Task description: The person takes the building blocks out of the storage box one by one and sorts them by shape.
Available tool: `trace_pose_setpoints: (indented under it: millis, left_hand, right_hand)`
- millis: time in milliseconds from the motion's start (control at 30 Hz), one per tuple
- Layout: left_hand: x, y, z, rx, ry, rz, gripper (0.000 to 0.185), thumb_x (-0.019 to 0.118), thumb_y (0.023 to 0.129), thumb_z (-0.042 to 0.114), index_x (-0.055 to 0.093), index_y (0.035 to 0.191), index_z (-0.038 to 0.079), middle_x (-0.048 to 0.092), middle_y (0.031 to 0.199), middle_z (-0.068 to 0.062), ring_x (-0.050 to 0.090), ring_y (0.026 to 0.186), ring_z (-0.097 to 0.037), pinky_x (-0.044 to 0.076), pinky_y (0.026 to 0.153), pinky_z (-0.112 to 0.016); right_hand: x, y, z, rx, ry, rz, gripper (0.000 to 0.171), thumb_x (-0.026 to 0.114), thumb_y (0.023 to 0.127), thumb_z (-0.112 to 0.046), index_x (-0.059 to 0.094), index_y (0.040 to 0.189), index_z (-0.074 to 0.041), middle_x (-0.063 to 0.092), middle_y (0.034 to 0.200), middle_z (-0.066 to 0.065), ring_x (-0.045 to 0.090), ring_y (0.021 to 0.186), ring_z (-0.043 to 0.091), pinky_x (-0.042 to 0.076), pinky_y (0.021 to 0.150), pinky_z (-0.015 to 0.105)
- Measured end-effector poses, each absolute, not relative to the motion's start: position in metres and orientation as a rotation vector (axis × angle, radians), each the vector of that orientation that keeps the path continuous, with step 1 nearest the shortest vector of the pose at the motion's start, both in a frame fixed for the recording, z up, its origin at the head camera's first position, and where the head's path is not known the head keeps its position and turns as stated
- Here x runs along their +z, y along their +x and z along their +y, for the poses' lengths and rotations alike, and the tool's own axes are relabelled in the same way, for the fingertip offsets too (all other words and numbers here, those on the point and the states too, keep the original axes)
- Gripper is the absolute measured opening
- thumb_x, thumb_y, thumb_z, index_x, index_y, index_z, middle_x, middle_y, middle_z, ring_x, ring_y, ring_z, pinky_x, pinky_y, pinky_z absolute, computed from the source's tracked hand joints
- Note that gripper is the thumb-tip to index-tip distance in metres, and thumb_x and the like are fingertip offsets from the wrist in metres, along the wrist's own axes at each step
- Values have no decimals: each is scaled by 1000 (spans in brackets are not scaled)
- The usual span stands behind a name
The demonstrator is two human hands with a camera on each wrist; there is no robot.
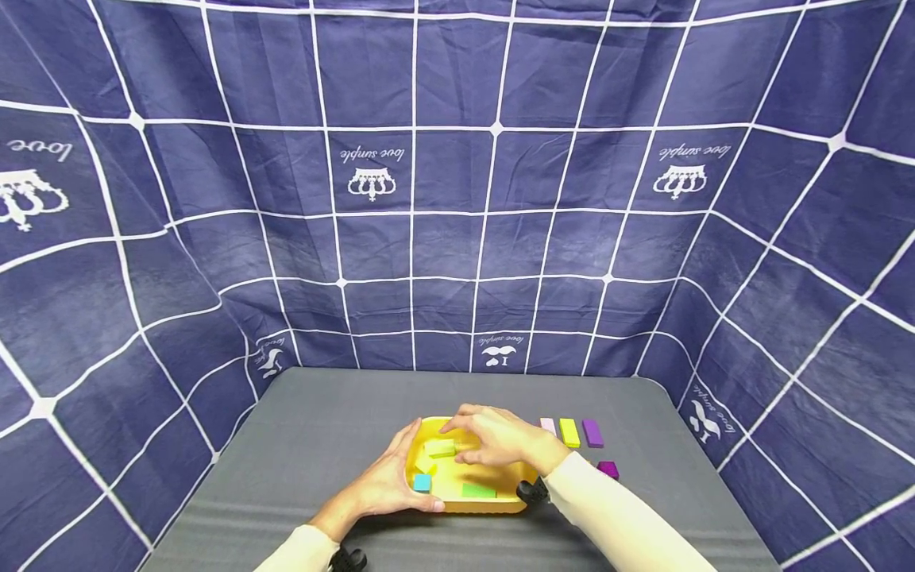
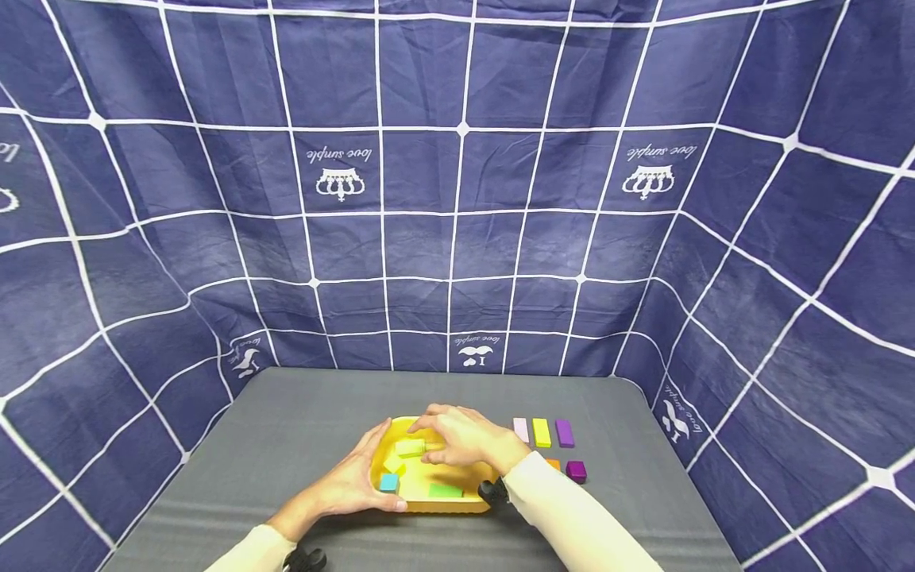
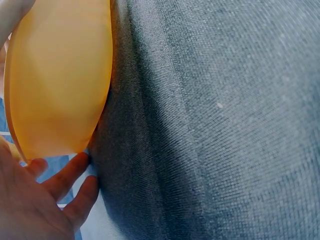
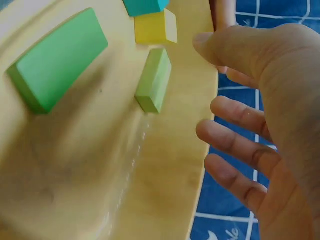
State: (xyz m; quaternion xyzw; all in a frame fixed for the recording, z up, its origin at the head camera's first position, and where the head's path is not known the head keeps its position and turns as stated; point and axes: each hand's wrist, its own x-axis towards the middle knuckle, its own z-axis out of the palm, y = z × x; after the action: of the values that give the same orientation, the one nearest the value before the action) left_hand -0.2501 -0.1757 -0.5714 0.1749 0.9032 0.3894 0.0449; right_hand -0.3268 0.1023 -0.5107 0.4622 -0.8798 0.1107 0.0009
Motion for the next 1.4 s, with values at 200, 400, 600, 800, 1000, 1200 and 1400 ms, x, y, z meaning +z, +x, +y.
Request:
trace_pose_setpoints:
  millis: [200,400,600,800,1000,1200,1400]
  left_hand:
    - [-571,-249,-176,1209,528,2741,156,109,73,57,15,187,7,24,193,-23,46,168,-52,45,132,-74]
    - [-572,-249,-176,1220,547,2742,156,109,74,57,15,187,7,24,193,-23,46,168,-52,45,131,-74]
    - [-574,-249,-177,1211,545,2749,156,109,75,57,14,187,6,23,193,-23,45,169,-51,44,133,-74]
    - [-572,-248,-176,1204,549,2745,156,108,75,58,14,187,6,23,193,-23,43,170,-51,42,133,-75]
    - [-572,-247,-176,1206,550,2737,155,108,77,58,12,188,7,21,194,-23,43,170,-51,43,133,-75]
    - [-573,-249,-176,1195,558,2755,156,108,76,58,12,187,5,22,193,-22,43,171,-47,42,134,-71]
    - [-573,-249,-176,1194,558,2758,156,107,76,59,13,187,5,22,194,-22,43,171,-47,42,135,-70]
  right_hand:
    - [-518,-333,86,374,1585,-2778,56,91,104,-39,75,155,-25,74,141,1,75,110,14,61,97,25]
    - [-527,-338,75,440,1722,-2784,58,95,100,-30,74,154,-21,72,149,-1,77,108,6,58,100,16]
    - [-535,-342,62,436,1828,-2725,61,97,98,-24,75,154,-20,73,151,-4,75,105,3,58,100,13]
    - [-537,-343,51,416,1870,-2715,55,98,95,-16,79,147,-22,75,144,-5,74,100,-3,57,99,11]
    - [-538,-343,44,327,1876,-2718,45,95,98,-13,82,141,-17,78,136,-2,72,95,-5,51,92,4]
    - [-541,-346,40,301,1836,-2720,35,95,99,-15,86,132,-17,80,126,-4,73,94,-2,50,88,4]
    - [-538,-345,40,316,1804,-2749,33,96,98,-13,86,130,-18,81,124,-6,74,93,-2,51,86,4]
